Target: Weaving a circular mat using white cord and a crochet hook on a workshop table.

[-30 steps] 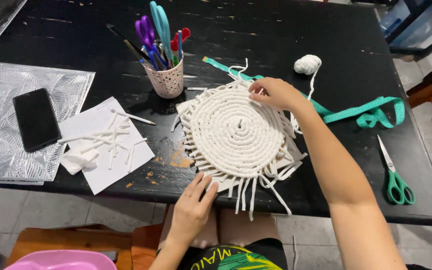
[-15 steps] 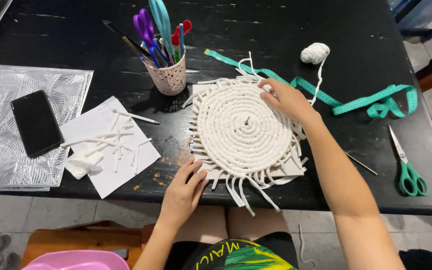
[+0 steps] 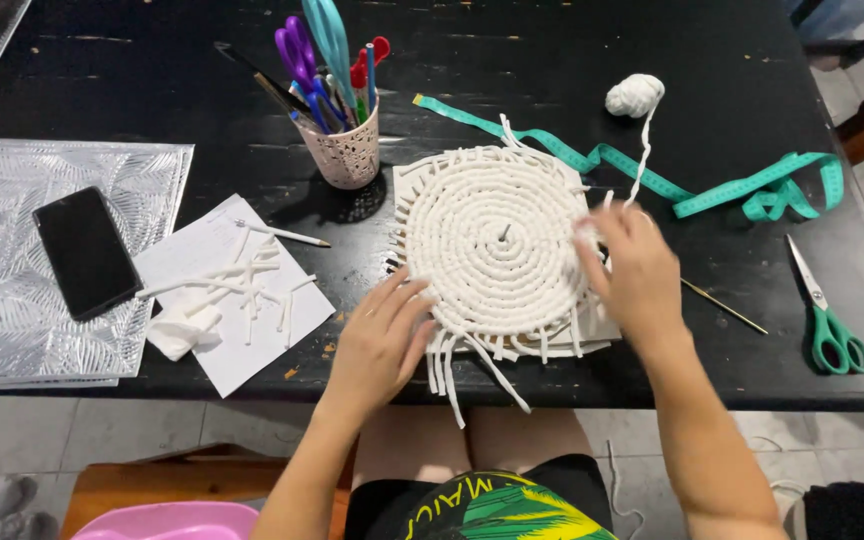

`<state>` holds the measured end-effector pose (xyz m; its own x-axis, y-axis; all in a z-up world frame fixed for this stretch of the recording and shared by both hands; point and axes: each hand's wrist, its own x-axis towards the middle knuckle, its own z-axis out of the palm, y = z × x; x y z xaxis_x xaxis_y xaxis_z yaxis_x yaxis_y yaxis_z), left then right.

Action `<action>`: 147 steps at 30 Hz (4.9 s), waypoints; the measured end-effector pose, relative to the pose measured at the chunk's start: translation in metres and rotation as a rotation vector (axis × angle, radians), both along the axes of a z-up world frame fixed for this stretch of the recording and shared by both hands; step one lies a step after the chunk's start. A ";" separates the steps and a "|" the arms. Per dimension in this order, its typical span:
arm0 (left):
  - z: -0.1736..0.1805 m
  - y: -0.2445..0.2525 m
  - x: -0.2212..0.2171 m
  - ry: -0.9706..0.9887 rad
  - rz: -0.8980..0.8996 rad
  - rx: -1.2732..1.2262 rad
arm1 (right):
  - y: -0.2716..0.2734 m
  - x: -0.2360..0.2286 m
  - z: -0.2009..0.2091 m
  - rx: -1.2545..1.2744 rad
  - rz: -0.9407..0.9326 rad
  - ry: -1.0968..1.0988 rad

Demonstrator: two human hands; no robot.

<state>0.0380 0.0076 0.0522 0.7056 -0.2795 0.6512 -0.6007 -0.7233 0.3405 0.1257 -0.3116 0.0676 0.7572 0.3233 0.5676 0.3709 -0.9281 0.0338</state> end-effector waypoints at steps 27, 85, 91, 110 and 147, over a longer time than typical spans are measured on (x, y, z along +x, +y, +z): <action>-0.067 -0.051 0.079 0.170 -0.081 0.328 | 0.088 -0.142 -0.030 0.743 0.268 0.706; -0.030 -0.038 -0.012 0.058 0.123 -0.049 | 0.083 -0.092 -0.020 0.180 0.264 0.192; -0.032 -0.058 -0.042 0.047 0.278 0.007 | 0.078 -0.091 -0.011 0.275 0.295 0.394; -0.039 -0.082 -0.065 0.160 0.388 -0.034 | 0.069 -0.092 0.019 0.419 0.168 0.704; -0.035 -0.043 -0.004 -0.250 0.030 0.051 | 0.091 -0.105 -0.031 0.547 0.084 0.372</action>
<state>0.0338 -0.0354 0.0176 0.5327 -0.2977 0.7922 -0.6396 -0.7547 0.1464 0.0202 -0.2209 0.0369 0.9191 0.1292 0.3722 0.3384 -0.7427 -0.5778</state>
